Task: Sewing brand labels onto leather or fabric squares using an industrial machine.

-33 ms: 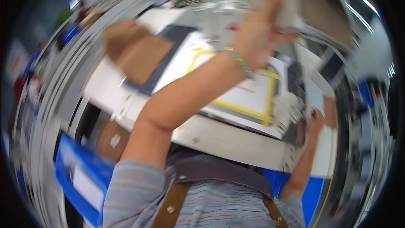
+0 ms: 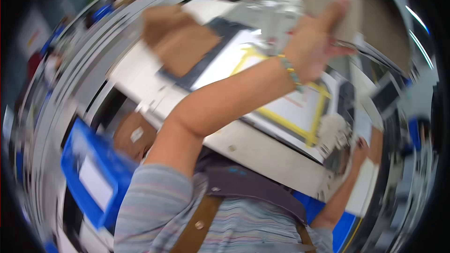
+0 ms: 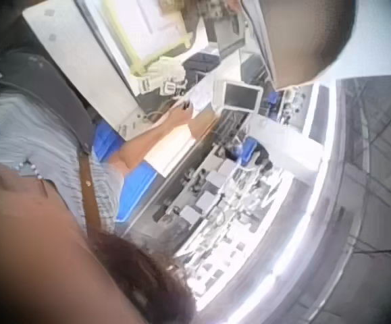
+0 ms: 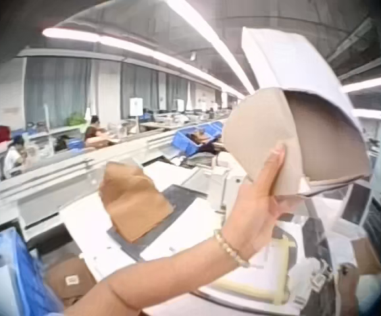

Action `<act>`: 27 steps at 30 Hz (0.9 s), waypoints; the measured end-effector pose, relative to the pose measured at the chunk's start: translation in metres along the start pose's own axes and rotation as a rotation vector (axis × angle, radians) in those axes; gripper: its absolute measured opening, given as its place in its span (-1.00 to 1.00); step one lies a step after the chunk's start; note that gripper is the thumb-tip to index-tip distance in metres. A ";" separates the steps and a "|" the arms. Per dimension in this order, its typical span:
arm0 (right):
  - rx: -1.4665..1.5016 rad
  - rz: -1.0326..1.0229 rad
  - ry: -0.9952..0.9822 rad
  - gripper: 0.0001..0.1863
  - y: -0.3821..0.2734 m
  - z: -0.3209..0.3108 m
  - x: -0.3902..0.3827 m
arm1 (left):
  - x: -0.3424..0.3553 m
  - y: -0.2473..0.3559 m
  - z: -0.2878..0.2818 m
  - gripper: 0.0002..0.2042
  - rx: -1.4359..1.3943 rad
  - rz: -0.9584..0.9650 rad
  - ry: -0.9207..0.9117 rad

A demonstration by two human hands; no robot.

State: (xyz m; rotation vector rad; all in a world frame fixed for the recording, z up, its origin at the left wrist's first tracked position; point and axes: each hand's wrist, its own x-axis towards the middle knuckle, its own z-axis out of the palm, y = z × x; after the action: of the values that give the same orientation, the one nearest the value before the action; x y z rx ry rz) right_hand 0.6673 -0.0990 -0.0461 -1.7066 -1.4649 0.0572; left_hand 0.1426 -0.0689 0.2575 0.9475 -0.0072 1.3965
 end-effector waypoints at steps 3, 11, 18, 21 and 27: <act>-0.271 -0.056 0.014 -0.63 0.038 -0.024 0.006 | -0.067 0.065 -0.023 -0.48 0.112 0.243 0.188; -0.411 -0.057 -0.067 -0.61 0.013 0.032 0.018 | -0.308 0.203 -0.118 -0.51 0.327 0.823 0.623; -0.024 -0.480 0.051 -0.65 0.054 0.036 0.020 | -0.508 0.258 -0.123 -0.44 0.477 0.983 1.195; -0.313 -0.161 -0.006 -0.68 0.045 0.017 0.013 | -0.567 0.287 -0.102 -0.50 0.518 0.958 1.451; -0.292 -0.393 0.071 -0.70 0.071 0.027 0.021 | -0.733 0.342 -0.074 -0.53 0.602 0.848 1.861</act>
State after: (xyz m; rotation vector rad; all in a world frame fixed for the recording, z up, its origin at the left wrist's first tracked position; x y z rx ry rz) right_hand 0.7143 -0.0619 -0.0970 -1.5910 -1.7943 -0.4433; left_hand -0.3497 -0.6680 0.0156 -0.3331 1.6062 2.6674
